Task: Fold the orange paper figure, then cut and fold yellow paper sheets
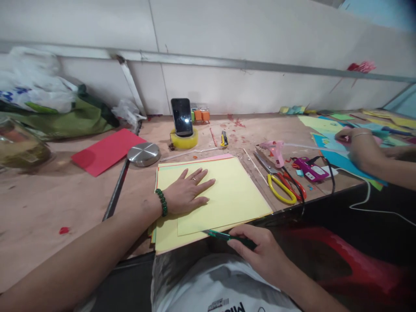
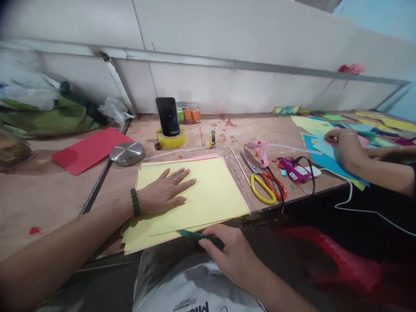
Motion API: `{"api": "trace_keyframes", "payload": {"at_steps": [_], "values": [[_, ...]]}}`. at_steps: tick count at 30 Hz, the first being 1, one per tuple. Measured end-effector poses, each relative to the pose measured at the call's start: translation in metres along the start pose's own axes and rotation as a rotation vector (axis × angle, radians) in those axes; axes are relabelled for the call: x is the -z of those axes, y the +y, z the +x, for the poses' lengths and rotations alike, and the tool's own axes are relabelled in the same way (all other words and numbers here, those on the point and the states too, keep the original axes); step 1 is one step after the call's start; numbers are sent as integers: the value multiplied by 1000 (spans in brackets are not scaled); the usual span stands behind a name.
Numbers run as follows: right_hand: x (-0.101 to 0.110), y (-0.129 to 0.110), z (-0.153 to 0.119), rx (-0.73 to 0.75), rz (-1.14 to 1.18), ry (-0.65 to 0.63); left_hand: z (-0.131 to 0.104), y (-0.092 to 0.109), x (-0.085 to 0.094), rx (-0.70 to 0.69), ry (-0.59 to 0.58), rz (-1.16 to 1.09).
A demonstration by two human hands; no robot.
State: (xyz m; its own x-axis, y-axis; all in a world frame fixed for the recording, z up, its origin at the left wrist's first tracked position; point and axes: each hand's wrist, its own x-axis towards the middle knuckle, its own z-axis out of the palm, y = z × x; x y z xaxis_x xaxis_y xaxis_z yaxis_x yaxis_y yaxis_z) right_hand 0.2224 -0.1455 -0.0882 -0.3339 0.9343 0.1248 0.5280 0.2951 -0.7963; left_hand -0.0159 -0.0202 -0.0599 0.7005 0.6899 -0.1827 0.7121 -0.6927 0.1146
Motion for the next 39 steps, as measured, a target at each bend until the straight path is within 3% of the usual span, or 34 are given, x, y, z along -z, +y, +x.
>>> {"api": "trace_keyframes", "payload": {"at_steps": [14,27,39], "values": [[0,-1,5,15,6,-29,-1,4,0,12,-9,-8],[-8,7,5,124,-6,44,-1,4,1,14,-4,-16],[-10,-2,4,50,25,-39,-1,6,3,17,-16,-17]]}}
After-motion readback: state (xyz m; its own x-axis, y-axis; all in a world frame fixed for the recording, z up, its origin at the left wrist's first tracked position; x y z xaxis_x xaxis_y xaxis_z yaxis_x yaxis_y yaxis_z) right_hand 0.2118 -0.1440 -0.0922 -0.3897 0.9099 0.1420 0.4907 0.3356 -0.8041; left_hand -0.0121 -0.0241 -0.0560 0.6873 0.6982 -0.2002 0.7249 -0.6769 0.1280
